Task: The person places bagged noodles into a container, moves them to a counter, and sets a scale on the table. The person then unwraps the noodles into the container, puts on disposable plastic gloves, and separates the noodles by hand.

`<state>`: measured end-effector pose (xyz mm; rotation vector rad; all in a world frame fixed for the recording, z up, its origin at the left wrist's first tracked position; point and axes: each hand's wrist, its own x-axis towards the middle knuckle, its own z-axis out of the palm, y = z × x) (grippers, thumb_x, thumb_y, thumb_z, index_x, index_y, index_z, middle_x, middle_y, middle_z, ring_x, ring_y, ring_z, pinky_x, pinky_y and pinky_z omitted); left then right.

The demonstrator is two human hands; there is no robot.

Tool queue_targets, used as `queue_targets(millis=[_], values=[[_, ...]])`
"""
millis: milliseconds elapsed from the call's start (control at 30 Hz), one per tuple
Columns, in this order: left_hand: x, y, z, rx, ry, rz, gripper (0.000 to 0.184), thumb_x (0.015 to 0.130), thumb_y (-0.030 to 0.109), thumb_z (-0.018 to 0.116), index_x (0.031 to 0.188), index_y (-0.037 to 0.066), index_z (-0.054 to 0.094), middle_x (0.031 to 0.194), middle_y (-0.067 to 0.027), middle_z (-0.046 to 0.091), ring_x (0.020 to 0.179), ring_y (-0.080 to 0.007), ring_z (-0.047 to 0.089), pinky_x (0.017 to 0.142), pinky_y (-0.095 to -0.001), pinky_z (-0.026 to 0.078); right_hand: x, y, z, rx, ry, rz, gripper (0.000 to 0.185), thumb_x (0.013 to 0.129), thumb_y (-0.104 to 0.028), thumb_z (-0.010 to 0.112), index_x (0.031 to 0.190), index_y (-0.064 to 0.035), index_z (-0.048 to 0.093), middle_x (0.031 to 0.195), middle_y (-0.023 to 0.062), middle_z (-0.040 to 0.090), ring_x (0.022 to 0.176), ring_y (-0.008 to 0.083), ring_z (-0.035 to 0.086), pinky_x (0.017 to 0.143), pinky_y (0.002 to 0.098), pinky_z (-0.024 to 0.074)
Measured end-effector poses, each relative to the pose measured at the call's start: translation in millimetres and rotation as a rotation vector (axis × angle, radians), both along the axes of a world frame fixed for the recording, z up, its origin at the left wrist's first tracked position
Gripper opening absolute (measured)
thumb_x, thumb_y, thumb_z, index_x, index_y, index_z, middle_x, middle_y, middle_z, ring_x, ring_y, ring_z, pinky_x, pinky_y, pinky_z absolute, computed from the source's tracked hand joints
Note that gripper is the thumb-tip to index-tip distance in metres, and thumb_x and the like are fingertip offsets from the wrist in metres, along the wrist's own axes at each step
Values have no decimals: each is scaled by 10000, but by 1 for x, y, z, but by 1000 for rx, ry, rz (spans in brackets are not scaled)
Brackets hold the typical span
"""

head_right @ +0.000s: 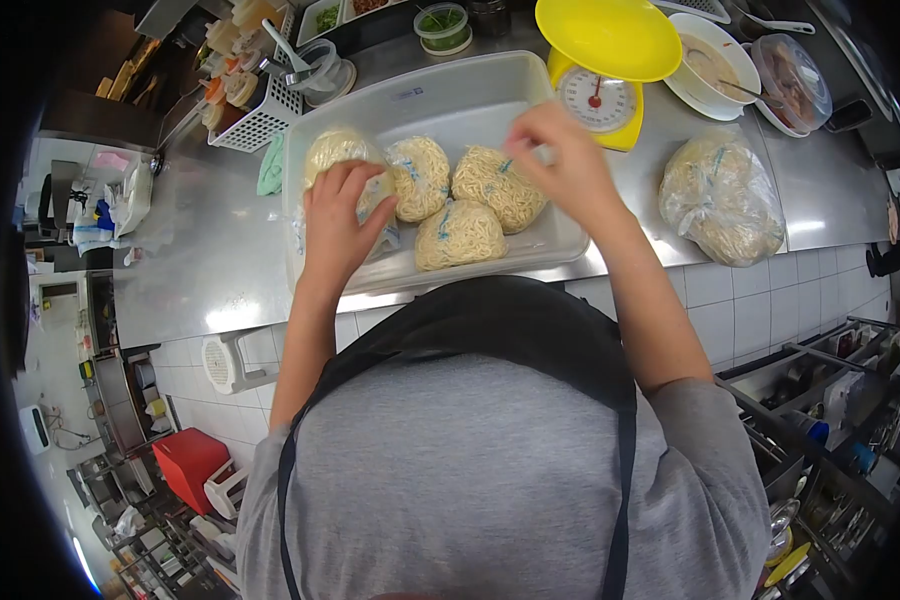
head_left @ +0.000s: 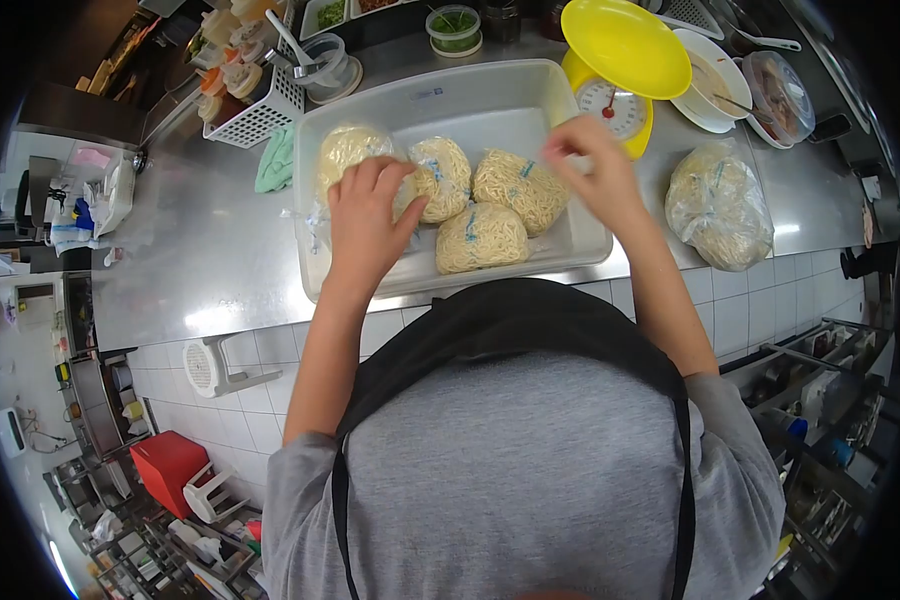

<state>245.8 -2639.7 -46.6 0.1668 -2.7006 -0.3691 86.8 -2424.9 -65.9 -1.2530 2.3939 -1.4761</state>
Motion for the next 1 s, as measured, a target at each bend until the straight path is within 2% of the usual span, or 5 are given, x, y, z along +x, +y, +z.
queue_targets(millis=[133,333,567,833,1000], values=[[-37,-5,-3,-258,-46,-146,398,675,172,652,1054,136,538,1026,-55,535,980,-241,500,820,-400,340,11,-27,-13,566,123,378,327,715,-136,642,1031,-102,565,1040,74,518,991,255,500,814,335,437],[-71,-23,-4,-236,-632,-161,352,679,136,634,1021,148,549,1001,-41,525,1001,-229,491,825,-391,341,1,-24,-19,712,106,383,447,697,-68,590,1119,-213,555,1282,53,405,1152,254,411,895,352,408],[-70,-33,-27,-75,-389,-357,237,742,114,549,977,92,556,973,-79,533,929,-260,519,847,-385,346,-3,-36,-33,675,355,129,455,714,-36,538,1138,-201,541,1331,73,365,1219,273,345,909,388,397],[-77,-45,-24,1206,-249,-226,199,907,137,370,1006,50,519,984,-48,547,966,-177,531,853,-331,413,14,-44,-9,217,-31,190,658,710,-266,699,1261,-76,392,1291,172,371,1176,295,391,959,359,345],[-79,-15,-10,1886,-62,1,297,922,161,301,1100,-16,458,1071,-143,540,1006,-253,532,863,-376,448,8,-47,-7,-92,-194,161,699,674,-287,738,1242,-66,397,1185,118,467,1082,210,471,909,320,393]])
